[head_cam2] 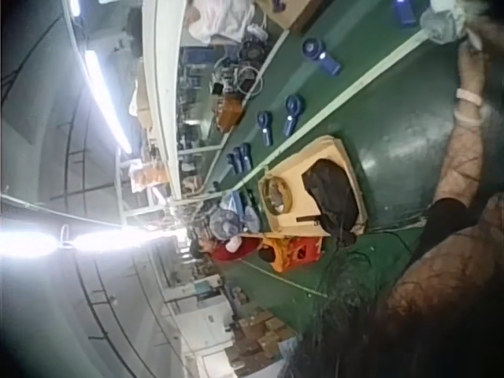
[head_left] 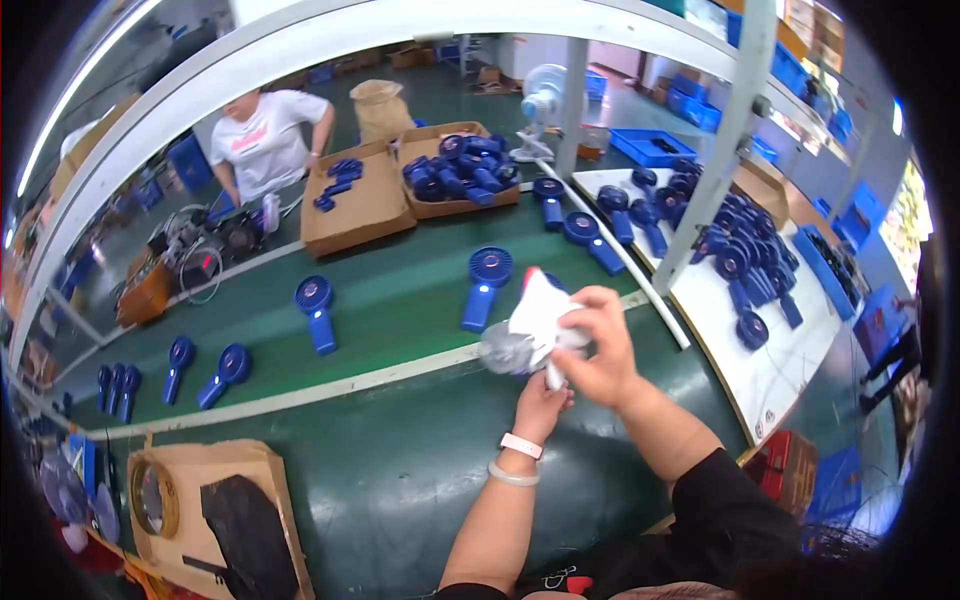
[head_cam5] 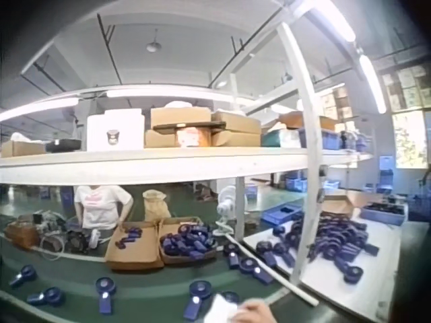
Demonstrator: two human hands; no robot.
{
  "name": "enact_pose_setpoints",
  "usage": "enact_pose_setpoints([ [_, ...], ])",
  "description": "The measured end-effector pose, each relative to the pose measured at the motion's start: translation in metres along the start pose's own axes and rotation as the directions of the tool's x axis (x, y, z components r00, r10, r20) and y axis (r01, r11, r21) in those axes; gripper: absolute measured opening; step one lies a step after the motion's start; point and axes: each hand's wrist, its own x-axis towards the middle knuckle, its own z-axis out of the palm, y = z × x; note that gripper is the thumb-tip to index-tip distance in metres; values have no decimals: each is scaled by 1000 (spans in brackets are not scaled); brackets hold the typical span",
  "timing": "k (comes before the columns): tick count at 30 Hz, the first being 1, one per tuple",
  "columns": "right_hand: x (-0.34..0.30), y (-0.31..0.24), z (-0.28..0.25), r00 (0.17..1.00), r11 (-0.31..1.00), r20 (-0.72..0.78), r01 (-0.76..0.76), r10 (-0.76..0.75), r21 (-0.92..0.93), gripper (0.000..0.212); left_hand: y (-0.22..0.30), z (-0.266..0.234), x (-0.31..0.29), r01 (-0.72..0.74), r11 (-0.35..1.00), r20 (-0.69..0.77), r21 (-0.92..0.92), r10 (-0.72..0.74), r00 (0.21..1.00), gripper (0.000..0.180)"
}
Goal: The person picks up handheld fans from a conveyor belt and presses their power buttons to test them, placing fans onto an adjacent workbench. The person then wets a cloth with liquid from a bottle, wipes a handheld fan, and tests more fans from the conveyor.
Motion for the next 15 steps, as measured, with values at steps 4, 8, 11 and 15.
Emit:
enact_pose_setpoints([
  [4,-19,30,-40,982,961,-113,-171,149,-218,41,3,-3,-13,-84,993,-76,-82,78,994,30],
  [8,-50,75,-48,957,935,-120,-285,265,-212,41,10,-4,-20,-225,974,-154,-16,220,963,29],
  [11,-69,98,-47,959,960,-154,-257,239,-111,50,9,-4,-22,-273,962,-230,0,265,936,27],
  [15,-100,123,-35,901,850,-136,-326,411,414,74,9,1,-21,-219,974,-236,59,227,945,24],
])
